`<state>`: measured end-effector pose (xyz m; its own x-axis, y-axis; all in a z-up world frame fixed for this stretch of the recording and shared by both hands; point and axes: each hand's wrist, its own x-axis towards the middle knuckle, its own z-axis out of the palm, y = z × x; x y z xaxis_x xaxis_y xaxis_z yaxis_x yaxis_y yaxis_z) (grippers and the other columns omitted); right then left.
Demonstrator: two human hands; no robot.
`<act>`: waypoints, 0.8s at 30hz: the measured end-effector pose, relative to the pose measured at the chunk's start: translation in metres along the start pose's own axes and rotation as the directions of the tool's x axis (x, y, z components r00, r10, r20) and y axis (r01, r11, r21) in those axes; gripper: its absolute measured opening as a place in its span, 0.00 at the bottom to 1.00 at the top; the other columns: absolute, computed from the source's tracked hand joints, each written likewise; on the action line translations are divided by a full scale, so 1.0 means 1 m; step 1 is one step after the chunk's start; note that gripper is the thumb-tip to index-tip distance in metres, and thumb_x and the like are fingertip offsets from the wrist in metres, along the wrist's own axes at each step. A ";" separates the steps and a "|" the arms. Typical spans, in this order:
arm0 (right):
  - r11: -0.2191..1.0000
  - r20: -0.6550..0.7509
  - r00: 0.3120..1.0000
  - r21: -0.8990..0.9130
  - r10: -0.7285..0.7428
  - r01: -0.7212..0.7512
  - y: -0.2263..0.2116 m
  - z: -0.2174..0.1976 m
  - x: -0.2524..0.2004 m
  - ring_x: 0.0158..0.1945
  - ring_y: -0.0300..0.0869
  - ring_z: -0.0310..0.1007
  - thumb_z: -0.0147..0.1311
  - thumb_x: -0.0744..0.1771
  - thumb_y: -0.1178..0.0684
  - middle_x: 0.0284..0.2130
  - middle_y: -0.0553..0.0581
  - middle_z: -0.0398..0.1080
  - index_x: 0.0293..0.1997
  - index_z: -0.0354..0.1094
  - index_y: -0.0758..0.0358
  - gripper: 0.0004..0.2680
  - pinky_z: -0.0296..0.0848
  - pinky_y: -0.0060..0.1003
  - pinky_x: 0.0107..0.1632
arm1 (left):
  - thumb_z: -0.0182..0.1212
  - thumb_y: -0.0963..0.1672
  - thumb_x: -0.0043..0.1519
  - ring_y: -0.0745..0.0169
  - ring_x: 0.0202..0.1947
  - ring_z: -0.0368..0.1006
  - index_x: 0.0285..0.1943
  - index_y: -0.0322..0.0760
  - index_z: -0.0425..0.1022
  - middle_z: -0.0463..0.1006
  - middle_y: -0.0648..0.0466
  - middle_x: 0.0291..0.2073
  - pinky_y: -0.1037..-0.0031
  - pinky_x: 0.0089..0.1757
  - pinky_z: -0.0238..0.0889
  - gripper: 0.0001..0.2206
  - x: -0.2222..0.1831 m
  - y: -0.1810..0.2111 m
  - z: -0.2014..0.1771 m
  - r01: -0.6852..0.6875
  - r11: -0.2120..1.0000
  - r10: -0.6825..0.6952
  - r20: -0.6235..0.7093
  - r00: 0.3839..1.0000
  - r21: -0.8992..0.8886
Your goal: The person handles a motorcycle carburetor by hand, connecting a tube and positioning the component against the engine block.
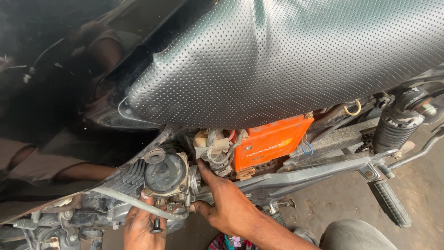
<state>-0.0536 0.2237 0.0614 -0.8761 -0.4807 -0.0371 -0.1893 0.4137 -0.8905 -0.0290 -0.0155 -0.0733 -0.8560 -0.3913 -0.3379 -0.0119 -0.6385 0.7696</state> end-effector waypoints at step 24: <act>0.997 -0.045 0.997 -0.032 -0.068 0.067 0.000 0.006 -0.001 0.70 0.55 0.61 0.63 0.62 0.56 0.62 0.75 0.63 0.75 0.37 0.72 0.36 0.61 0.43 0.69 | 0.58 0.44 0.68 0.68 0.34 0.73 0.48 0.35 0.74 0.77 0.56 0.36 0.71 0.38 0.69 0.07 -0.018 0.006 0.007 -0.044 0.998 0.049 0.157 0.986 -0.038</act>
<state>-0.0502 0.2199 0.0587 -0.8804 -0.4722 0.0444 -0.2617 0.4054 -0.8759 -0.0171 -0.0075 -0.0588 -0.9259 -0.3137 -0.2103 0.0453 -0.6451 0.7628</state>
